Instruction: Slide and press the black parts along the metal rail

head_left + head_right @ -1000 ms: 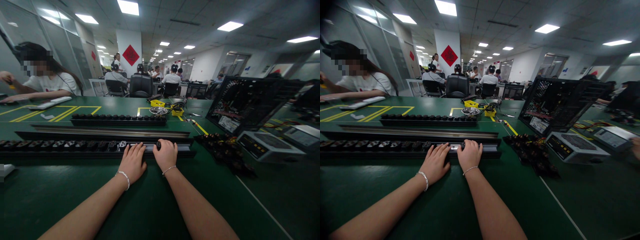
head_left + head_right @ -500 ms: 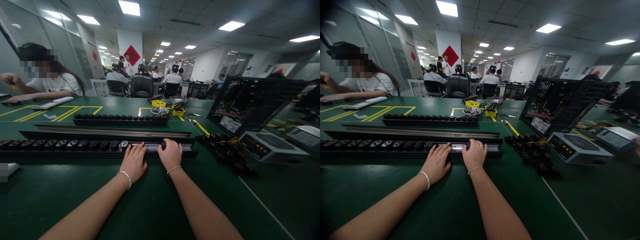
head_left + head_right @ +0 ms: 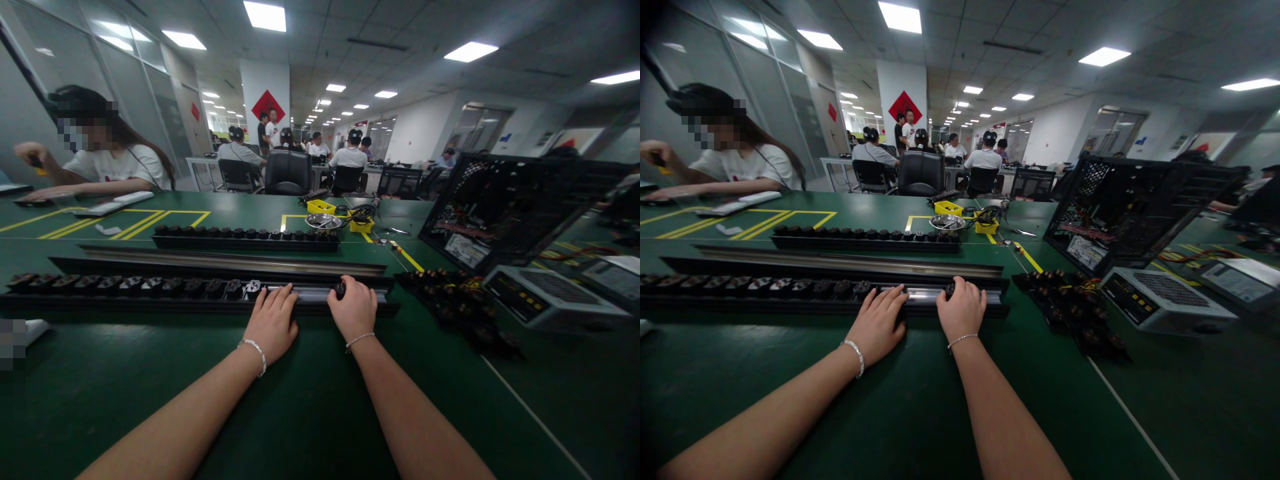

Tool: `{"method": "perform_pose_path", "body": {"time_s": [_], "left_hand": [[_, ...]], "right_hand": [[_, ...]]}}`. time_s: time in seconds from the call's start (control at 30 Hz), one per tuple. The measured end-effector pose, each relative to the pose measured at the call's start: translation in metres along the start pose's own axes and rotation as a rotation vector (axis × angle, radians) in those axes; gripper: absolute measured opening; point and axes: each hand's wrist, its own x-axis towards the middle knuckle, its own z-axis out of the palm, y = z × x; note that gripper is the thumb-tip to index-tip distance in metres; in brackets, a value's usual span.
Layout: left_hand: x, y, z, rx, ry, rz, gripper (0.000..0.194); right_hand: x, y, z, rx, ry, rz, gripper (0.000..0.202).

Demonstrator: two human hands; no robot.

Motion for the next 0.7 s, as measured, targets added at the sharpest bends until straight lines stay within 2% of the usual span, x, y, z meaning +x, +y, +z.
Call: {"method": "perform_pose_path", "body": {"time_s": [0.37, 0.7], "left_hand": [[0.000, -0.001, 0.000, -0.012, 0.006, 0.005, 0.048], [0.001, -0.001, 0.000, -0.013, 0.000, 0.007, 0.047]], "right_hand": [[0.004, 0.009, -0.007, -0.038, -0.017, 0.035, 0.034], [0.006, 0.018, -0.008, -0.072, 0.024, 0.036, 0.033]]}}
